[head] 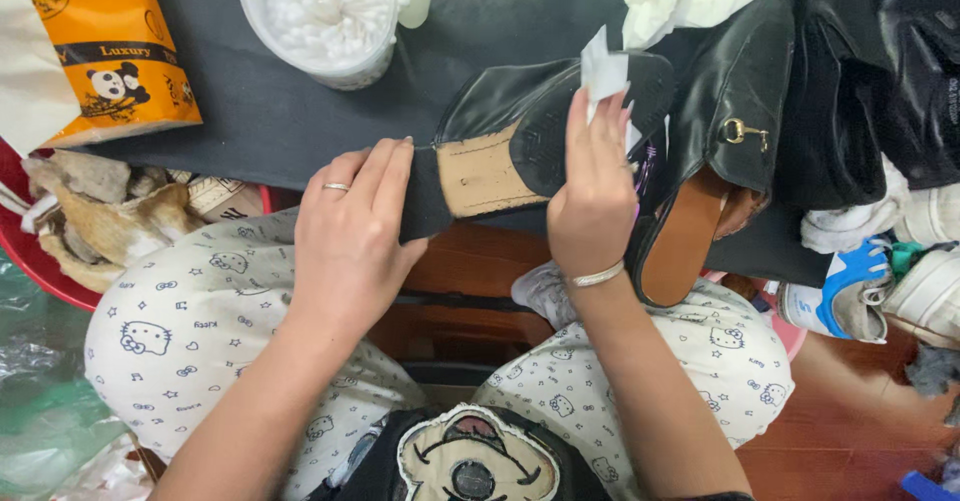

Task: The person cleans the sole of a black loafer using cotton swabs and a tissue. They repeatedly rub the sole with a swab, wipe it with a tissue, and repeat the process before wiping the upper part of the shoe.

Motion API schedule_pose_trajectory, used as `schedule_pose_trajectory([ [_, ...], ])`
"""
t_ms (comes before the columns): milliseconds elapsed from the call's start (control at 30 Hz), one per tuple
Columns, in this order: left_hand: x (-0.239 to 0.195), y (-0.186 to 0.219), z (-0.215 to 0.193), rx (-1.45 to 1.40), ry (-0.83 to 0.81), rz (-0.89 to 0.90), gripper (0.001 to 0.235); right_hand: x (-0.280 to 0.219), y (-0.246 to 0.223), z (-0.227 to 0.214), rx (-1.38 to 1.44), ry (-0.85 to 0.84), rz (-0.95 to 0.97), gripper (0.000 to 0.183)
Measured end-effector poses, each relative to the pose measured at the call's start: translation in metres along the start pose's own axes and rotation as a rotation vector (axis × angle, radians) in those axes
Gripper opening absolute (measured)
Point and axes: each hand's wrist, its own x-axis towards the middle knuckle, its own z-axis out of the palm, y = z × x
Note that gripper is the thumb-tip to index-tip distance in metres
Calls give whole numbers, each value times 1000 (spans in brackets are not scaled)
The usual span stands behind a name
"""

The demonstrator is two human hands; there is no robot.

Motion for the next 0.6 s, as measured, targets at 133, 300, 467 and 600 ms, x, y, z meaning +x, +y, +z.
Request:
schedule_pose_trajectory([
  [133, -2, -1, 3, -3, 4, -2, 88, -11, -11, 3, -33, -28, -51, 63],
  [300, -7, -4, 8, -74, -4, -64, 98, -36, -18, 10, 56, -54, -242, 56],
  [467, -11, -6, 9, -58, 4, -36, 106, -38, -19, -25, 409, -217, -206, 61],
  [600, -9, -3, 11, -34, 25, -38, 103, -2, -11, -36, 191, 87, -11, 61],
])
